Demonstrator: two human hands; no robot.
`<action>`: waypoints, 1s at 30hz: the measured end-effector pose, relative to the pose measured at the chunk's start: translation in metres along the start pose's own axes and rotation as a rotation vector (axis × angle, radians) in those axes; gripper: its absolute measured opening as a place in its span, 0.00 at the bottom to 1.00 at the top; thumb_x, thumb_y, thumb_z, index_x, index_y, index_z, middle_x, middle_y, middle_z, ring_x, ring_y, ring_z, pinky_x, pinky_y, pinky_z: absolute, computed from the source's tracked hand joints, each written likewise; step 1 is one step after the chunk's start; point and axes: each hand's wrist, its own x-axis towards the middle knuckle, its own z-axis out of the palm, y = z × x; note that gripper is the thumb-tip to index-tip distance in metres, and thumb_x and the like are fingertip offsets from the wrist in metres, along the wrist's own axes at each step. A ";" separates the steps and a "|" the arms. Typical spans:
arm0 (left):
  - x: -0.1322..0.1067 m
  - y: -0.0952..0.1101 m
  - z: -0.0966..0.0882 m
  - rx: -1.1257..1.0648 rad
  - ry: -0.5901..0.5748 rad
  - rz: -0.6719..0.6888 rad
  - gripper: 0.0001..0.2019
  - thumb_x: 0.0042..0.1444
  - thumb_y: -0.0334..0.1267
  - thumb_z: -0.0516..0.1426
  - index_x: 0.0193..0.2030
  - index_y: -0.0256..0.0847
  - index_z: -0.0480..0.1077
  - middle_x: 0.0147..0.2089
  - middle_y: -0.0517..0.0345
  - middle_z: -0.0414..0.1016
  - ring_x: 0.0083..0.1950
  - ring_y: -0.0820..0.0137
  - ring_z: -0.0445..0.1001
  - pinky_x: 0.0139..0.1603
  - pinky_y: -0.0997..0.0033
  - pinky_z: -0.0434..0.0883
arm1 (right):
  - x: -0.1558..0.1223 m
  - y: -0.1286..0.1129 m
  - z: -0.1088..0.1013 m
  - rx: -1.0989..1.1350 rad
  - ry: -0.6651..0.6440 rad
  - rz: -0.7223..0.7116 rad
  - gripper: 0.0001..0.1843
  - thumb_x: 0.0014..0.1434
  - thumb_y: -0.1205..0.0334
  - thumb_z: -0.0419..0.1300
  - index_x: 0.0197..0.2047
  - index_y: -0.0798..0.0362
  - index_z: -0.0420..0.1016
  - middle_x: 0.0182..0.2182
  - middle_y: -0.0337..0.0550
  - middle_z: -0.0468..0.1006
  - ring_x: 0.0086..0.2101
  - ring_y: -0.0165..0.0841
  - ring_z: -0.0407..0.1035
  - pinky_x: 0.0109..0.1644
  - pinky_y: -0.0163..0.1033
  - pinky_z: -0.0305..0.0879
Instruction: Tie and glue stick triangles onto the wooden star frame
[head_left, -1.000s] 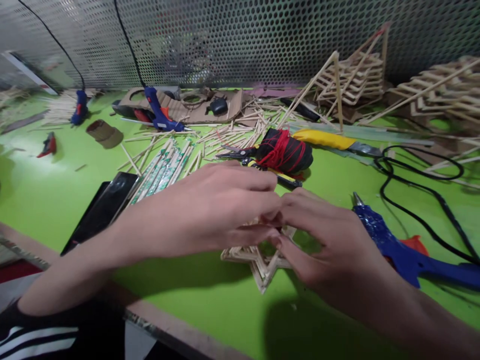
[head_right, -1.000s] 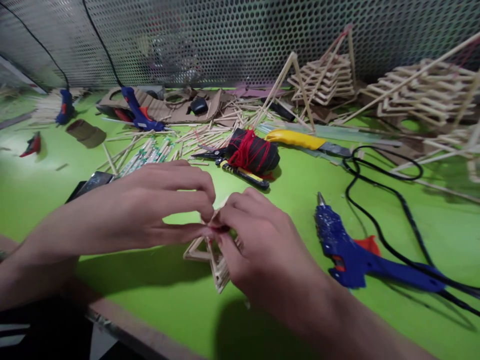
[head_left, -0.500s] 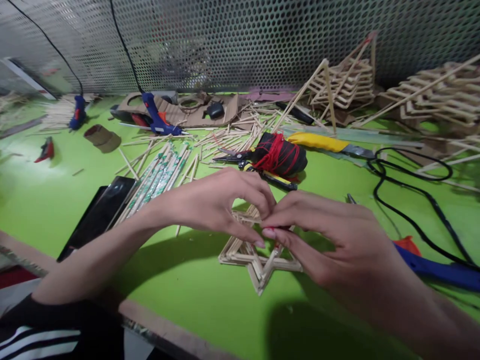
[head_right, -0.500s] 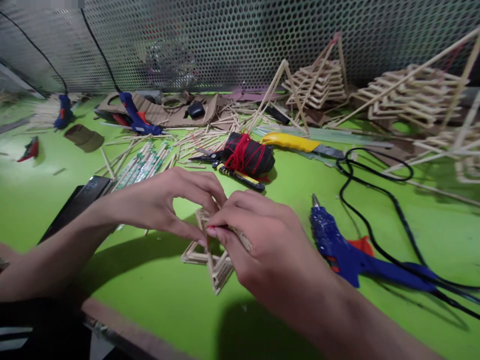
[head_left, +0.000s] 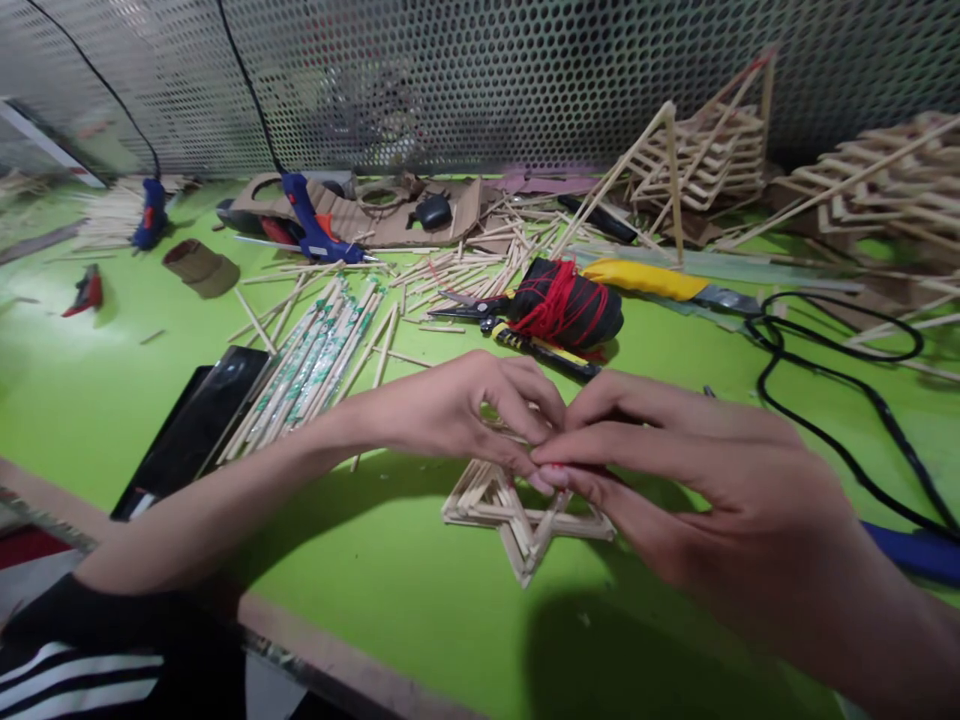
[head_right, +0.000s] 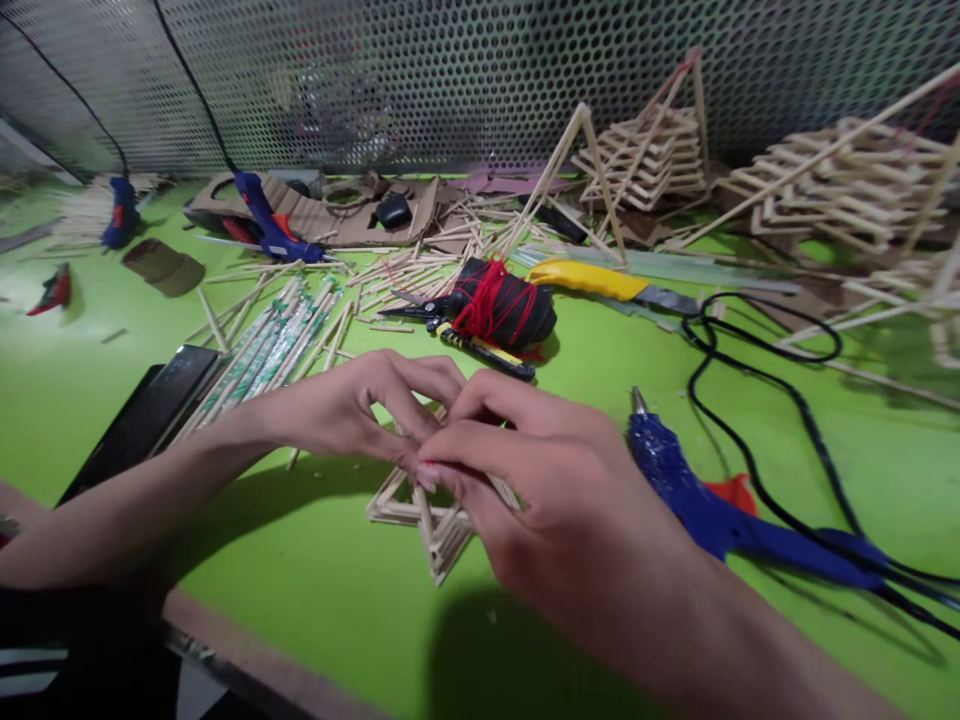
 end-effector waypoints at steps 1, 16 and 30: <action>0.000 -0.001 0.000 0.013 0.008 0.006 0.04 0.55 0.36 0.66 0.38 0.44 0.83 0.46 0.52 0.80 0.51 0.65 0.72 0.57 0.64 0.69 | 0.000 0.000 0.000 0.003 0.004 -0.001 0.08 0.61 0.73 0.61 0.34 0.53 0.80 0.33 0.37 0.75 0.32 0.23 0.69 0.35 0.27 0.66; -0.001 0.003 0.004 -0.077 0.071 -0.014 0.06 0.53 0.33 0.67 0.38 0.46 0.83 0.42 0.53 0.80 0.49 0.67 0.73 0.57 0.62 0.68 | 0.000 -0.003 -0.014 -0.160 -0.021 0.002 0.11 0.68 0.66 0.53 0.33 0.54 0.71 0.30 0.39 0.72 0.30 0.27 0.65 0.32 0.33 0.59; -0.002 -0.001 0.004 0.005 0.094 0.079 0.03 0.55 0.34 0.66 0.37 0.41 0.83 0.43 0.51 0.79 0.45 0.68 0.72 0.51 0.64 0.70 | 0.013 -0.009 -0.005 -0.688 -0.285 -0.146 0.14 0.61 0.67 0.52 0.25 0.53 0.70 0.18 0.39 0.68 0.17 0.31 0.55 0.24 0.40 0.40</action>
